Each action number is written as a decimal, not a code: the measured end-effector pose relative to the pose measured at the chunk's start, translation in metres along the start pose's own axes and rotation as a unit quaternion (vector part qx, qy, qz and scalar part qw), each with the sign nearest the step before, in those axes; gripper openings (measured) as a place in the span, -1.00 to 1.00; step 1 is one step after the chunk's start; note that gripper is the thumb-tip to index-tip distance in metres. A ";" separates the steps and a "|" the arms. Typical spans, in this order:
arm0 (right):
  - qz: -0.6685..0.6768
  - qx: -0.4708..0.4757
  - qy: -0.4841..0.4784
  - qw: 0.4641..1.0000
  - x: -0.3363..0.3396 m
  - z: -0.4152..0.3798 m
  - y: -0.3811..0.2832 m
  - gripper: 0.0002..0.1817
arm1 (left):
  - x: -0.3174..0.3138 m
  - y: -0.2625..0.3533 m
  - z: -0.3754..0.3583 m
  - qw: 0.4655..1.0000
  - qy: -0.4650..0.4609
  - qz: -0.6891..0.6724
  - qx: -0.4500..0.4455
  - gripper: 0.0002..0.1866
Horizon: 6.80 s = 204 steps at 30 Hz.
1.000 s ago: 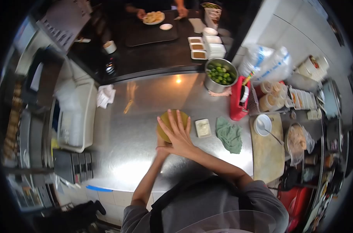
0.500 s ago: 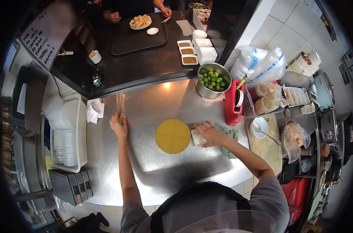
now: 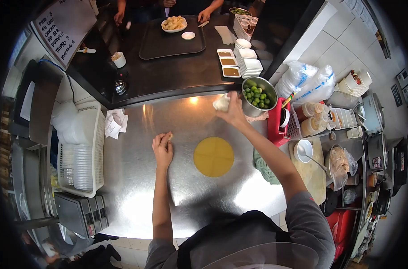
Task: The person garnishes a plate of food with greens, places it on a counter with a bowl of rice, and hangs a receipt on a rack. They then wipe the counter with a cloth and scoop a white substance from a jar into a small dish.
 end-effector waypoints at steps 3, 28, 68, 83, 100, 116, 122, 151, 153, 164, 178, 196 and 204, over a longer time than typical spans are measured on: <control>0.003 -0.071 0.044 0.997 -0.020 0.046 0.003 -0.18 | -0.001 -0.002 0.000 1.000 0.002 -0.012 -0.018 -0.64; 0.005 -0.336 0.238 0.911 -0.020 0.121 0.021 -0.19 | 0.004 -0.004 0.002 0.996 -0.002 -0.073 -0.046 -0.58; 0.146 0.367 -0.519 0.758 0.003 -0.209 -0.303 -0.84 | 0.231 0.120 -0.062 0.786 -0.009 -0.592 0.179 -0.58; 0.404 0.120 -0.666 0.616 -0.126 -0.265 -0.499 -0.66 | 0.500 0.052 -0.016 0.923 0.142 -0.356 -0.021 -0.73; 0.472 0.055 -0.621 0.624 -0.215 -0.180 -0.729 -0.79 | 0.727 -0.121 0.181 0.938 -0.078 0.321 0.106 -0.73; 0.434 0.034 -0.644 0.628 -0.261 -0.156 -0.780 -0.72 | 0.733 -0.141 0.179 0.979 -0.175 0.105 -0.011 -0.55; 0.442 0.129 -0.619 0.636 -0.213 -0.207 -0.688 -0.16 | 0.722 -0.095 0.145 0.917 -0.007 0.375 -0.132 -0.41; -0.286 -0.109 -0.100 0.947 0.015 -0.277 -0.096 0.34 | 0.304 0.450 -0.083 0.444 -0.467 -0.142 -0.751 -0.69; -0.232 -0.108 -0.094 0.962 0.006 -0.279 -0.084 0.35 | 0.298 0.460 -0.089 0.423 -0.468 -0.146 -0.762 -0.69; -0.199 -0.114 0.029 0.973 0.012 -0.348 -0.082 0.23 | 0.289 0.461 -0.081 0.372 -0.440 -0.238 -0.782 -0.68; -0.066 -0.194 0.150 0.967 0.102 -0.464 -0.061 0.12 | 0.049 0.188 -0.150 0.689 -0.483 -0.495 0.218 -0.25; -0.178 -0.247 0.299 0.904 0.322 -0.676 0.059 -0.07 | -0.093 0.560 -0.352 0.286 -0.678 -0.605 0.304 -0.25; -0.098 -0.227 0.312 0.917 0.409 -0.663 0.155 -0.01 | -0.160 0.641 -0.333 0.308 -0.703 -0.590 0.249 -0.07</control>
Point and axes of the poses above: each hand's wrist, its own z-axis towards the middle knuckle, its own x-axis out of the back of the hand, y = z × x, the point moved 5 cm from there along z, towards the middle knuckle, and after that the axes turned 12 degrees about -x, right-handed, at the moved point
